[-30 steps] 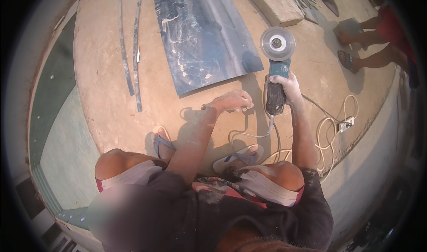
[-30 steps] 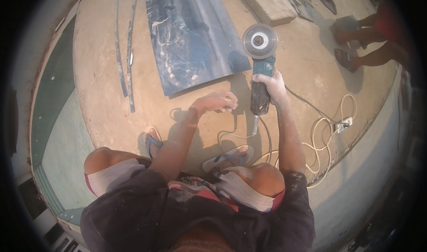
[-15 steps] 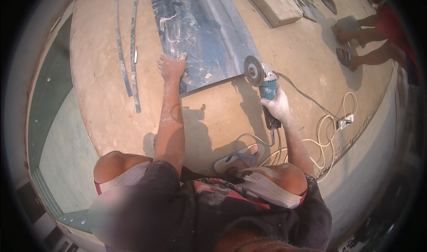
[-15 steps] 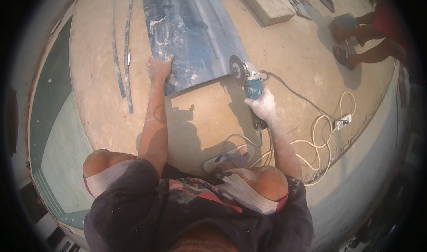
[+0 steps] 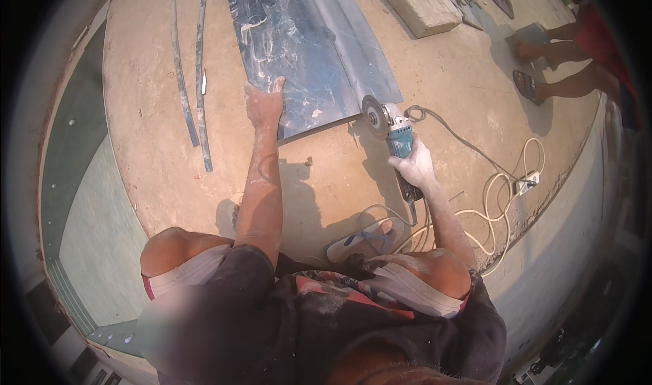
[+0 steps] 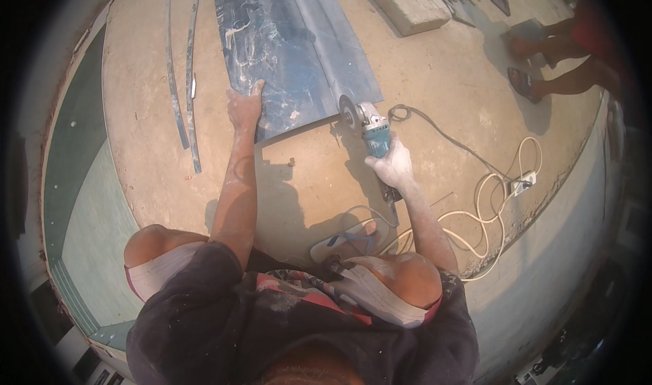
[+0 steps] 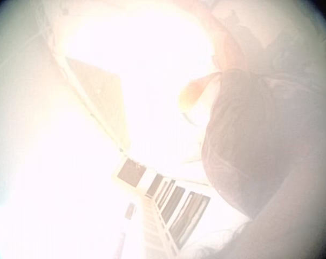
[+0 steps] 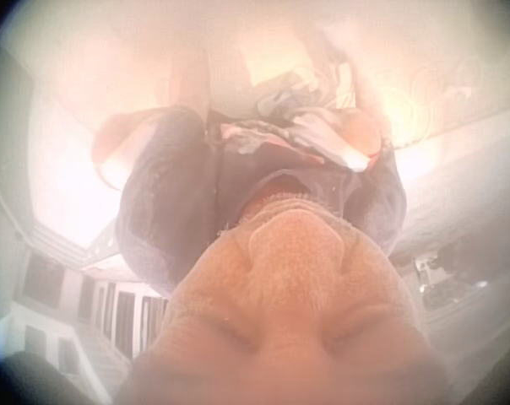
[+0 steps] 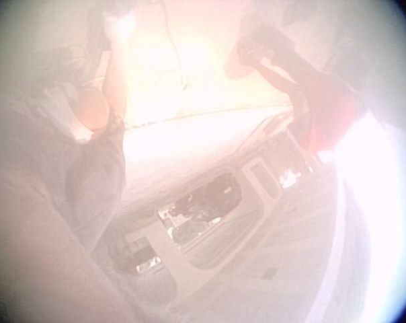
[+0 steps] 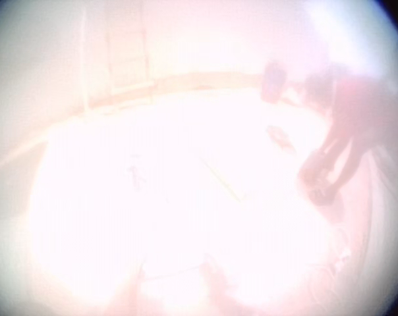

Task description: The person uses an angle grinder to cut a large stone tile on the ground, then picks up the cut piece and carries it across a construction site near a pool.

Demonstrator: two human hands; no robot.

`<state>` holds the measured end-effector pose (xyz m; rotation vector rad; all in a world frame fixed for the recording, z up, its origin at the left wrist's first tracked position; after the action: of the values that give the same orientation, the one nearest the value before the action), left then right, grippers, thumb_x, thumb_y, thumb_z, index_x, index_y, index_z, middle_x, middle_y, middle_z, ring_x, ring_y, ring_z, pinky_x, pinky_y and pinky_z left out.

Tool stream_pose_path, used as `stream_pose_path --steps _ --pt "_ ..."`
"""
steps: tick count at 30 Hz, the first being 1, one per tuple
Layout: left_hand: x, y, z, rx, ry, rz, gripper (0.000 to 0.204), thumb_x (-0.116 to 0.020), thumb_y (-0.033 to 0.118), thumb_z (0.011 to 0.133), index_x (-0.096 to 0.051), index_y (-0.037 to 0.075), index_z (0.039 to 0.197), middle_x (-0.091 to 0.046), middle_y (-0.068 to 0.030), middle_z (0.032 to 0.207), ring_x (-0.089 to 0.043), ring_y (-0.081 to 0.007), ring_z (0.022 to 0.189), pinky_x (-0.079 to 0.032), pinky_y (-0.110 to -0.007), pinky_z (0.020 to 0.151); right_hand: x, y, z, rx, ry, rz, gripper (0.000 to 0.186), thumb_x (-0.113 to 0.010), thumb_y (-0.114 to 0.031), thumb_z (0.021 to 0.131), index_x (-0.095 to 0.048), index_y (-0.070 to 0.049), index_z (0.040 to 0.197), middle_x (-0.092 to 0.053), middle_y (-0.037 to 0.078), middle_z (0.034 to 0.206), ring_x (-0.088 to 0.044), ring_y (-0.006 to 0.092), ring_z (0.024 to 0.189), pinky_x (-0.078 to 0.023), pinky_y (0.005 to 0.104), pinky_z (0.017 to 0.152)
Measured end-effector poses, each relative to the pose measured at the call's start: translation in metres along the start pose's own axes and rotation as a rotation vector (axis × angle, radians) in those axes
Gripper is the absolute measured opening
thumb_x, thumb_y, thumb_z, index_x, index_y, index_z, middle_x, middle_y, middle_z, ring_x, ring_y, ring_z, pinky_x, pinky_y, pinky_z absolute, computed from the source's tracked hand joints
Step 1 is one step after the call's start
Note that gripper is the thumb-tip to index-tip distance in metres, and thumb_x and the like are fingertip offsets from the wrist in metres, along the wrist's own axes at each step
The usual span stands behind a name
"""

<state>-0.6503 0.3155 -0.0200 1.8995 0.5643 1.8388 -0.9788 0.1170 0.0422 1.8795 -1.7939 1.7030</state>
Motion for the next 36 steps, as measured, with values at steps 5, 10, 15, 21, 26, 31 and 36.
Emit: stream_pose_path --steps 5,10,15,21,26,31,36 --pt "0.001 0.001 -0.001 -0.004 -0.008 -0.021 0.106 -0.081 0.062 0.082 -0.04 -0.014 0.144 -0.06 -0.0361 0.132 -0.062 -0.05 0.121 -0.052 -0.053 0.102 0.0 0.001 0.002 -0.002 -0.007 -0.016 0.076 -0.079 -0.027 0.069 -0.054 0.002 0.135 -0.073 0.025 0.106 -0.074 0.037 0.097 -0.058 0.0445 0.086" --pt "0.003 0.002 0.0 0.029 -0.042 -0.013 0.107 -0.081 0.062 0.082 -0.04 -0.014 0.144 -0.06 -0.0364 0.132 -0.062 -0.0498 0.122 -0.052 -0.053 0.102 -0.001 0.001 0.002 -0.021 -0.023 -0.029 0.076 -0.08 -0.027 0.069 -0.054 0.002 0.135 -0.073 0.025 0.107 -0.074 0.0372 0.099 -0.058 0.0444 0.087" --pt "0.002 0.001 0.001 0.022 -0.033 -0.01 0.107 -0.081 0.062 0.082 -0.04 -0.015 0.145 -0.059 -0.0368 0.133 -0.062 -0.0499 0.123 -0.052 -0.053 0.103 -0.005 0.003 0.002 -0.008 -0.003 -0.053 0.077 -0.079 -0.027 0.069 -0.055 0.002 0.135 -0.073 0.027 0.11 -0.074 0.0382 0.103 -0.058 0.0446 0.09" --pt "0.002 0.001 0.001 0.018 -0.032 -0.01 0.107 -0.081 0.061 0.083 -0.039 -0.016 0.145 -0.058 -0.0376 0.134 -0.061 -0.0502 0.123 -0.051 -0.053 0.104 -0.005 -0.003 0.002 -0.034 -0.032 -0.04 0.076 -0.079 -0.029 0.071 -0.055 0.003 0.135 -0.073 0.027 0.112 -0.073 0.0396 0.105 -0.058 0.045 0.091" --pt "0.001 0.0 0.003 0.032 -0.044 -0.021 0.109 -0.081 0.062 0.082 -0.039 -0.016 0.146 -0.058 -0.0377 0.135 -0.061 -0.0508 0.124 -0.051 -0.054 0.104 -0.005 -0.005 0.002 -0.046 -0.037 -0.061 0.076 -0.078 -0.028 0.071 -0.053 0.004 0.135 -0.072 0.028 0.114 -0.072 0.0399 0.107 -0.057 0.0454 0.093" --pt "0.002 0.003 0.001 0.025 -0.052 -0.037 0.108 -0.081 0.061 0.082 -0.039 -0.015 0.146 -0.058 -0.0374 0.135 -0.06 -0.051 0.124 -0.05 -0.053 0.105 -0.008 -0.002 0.004 -0.063 -0.041 -0.064 0.078 -0.079 -0.028 0.07 -0.052 0.004 0.137 -0.072 0.028 0.114 -0.072 0.0397 0.108 -0.057 0.0449 0.093" --pt "0.0 -0.002 0.001 0.005 0.001 -0.042 0.107 -0.081 0.062 0.081 -0.042 -0.015 0.144 -0.059 -0.0378 0.133 -0.061 -0.0509 0.124 -0.05 -0.053 0.105 -0.007 -0.01 0.007 -0.092 -0.076 -0.072 0.086 -0.079 -0.031 0.071 -0.048 0.001 0.146 -0.072 0.029 0.119 -0.07 0.0426 0.112 -0.056 0.0463 0.098"
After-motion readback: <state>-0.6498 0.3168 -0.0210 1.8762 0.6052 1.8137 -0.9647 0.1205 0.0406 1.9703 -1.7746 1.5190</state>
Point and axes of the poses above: each hand's wrist, its own z-axis towards the middle knuckle, its own x-axis out of the back of the hand, y = z × x, the point moved 1 cm from there along z, towards the middle knuckle
